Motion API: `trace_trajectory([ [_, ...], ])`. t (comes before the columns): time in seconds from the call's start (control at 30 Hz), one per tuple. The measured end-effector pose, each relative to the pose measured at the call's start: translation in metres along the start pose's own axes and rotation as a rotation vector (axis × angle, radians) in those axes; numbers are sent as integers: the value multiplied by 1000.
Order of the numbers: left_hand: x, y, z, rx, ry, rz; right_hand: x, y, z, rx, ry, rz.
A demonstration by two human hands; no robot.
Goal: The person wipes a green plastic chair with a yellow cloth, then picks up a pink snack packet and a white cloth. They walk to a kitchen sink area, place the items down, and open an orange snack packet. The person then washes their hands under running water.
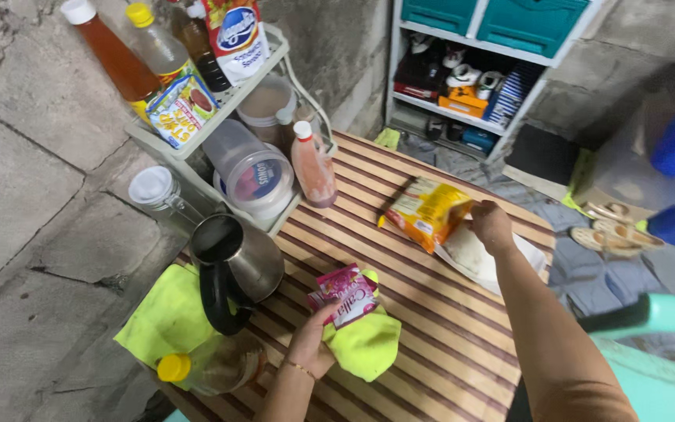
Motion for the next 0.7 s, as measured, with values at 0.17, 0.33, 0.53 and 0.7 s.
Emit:
trace_trajectory([
  [0.17, -2, 15, -13, -16, -67, -13, 32, 7, 38, 102, -878, -822],
  [0.33, -2, 23, -44, -206, -9, 34, 11, 35, 36, 165, -576, -458],
  [0.53, 3, 21, -50, -120, -10, 102, 16, 47, 51, 65, -54, 25],
  [0.7, 11, -1, -58, -141, 19, 57, 83, -31, 88, 242, 258, 21],
])
Point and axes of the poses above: each hand's wrist, its own y-axis towards the middle knuckle, its own z-axis out of the palm, x = y × z, the point moved 10 cm from there along y, towards the middle knuckle, and after that the axes turned 13 degrees about -x, right-handed, at the moved point
